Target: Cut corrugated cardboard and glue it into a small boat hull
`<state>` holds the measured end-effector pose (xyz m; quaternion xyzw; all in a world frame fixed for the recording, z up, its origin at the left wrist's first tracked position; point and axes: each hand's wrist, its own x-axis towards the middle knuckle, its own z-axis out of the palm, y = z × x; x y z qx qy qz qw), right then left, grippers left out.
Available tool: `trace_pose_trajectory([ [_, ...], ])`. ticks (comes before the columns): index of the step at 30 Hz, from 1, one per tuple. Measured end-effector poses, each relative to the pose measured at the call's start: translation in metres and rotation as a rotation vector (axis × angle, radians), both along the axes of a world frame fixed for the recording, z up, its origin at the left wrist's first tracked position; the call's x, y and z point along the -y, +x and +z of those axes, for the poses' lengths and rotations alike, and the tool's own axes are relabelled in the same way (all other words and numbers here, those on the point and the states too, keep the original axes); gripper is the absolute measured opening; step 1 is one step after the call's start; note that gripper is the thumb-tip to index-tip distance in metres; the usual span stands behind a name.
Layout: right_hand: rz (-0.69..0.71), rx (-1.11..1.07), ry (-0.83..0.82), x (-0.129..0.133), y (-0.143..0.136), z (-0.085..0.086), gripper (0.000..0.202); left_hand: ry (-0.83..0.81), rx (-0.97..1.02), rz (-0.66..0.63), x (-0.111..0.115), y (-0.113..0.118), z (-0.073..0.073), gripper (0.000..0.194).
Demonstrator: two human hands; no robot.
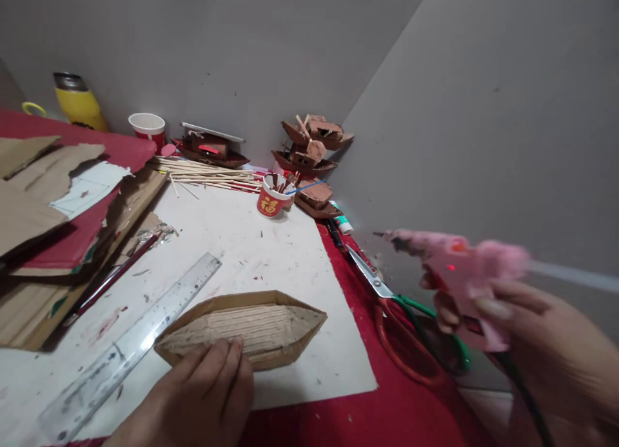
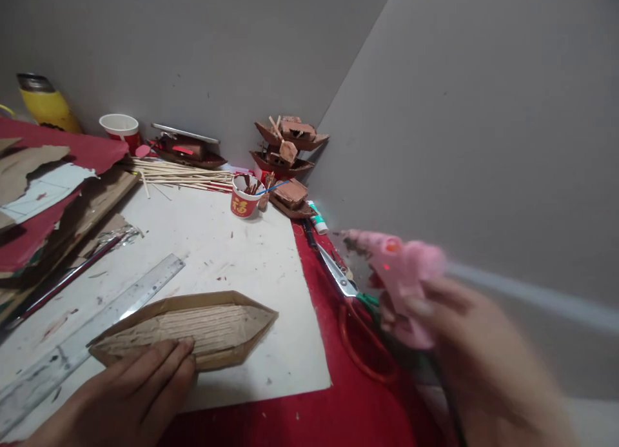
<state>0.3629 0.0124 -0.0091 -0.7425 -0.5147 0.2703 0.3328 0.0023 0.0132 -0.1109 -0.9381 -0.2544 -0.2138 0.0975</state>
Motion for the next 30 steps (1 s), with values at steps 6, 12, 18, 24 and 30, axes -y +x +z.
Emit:
trace_pose_trajectory([
  [6, 0.252, -0.450, -0.197, 0.013, -0.052, 0.004, 0.037, 0.063, -0.047, 0.050, 0.008, 0.005, 0.016, 0.044],
  [12, 0.499, -0.253, -0.154, 0.017, -0.111, 0.003, 0.040, 0.012, -0.175, 0.012, 0.003, -0.003, 0.025, 0.042],
  [18, 0.792, -0.183, -0.019, -0.005, -0.151, 0.003, 0.043, 0.096, -0.113, 0.007, 0.001, -0.005, 0.015, 0.033],
  [24, 0.738, -0.060, -0.150, -0.007, -0.142, -0.008, 0.037, 0.227, -0.009, 0.022, 0.001, -0.004, -0.005, 0.033],
  [30, 0.711, -0.173, -0.109, -0.013, -0.154, -0.003, 0.035, 0.233, 0.007, 0.002, -0.004, -0.002, -0.012, 0.027],
])
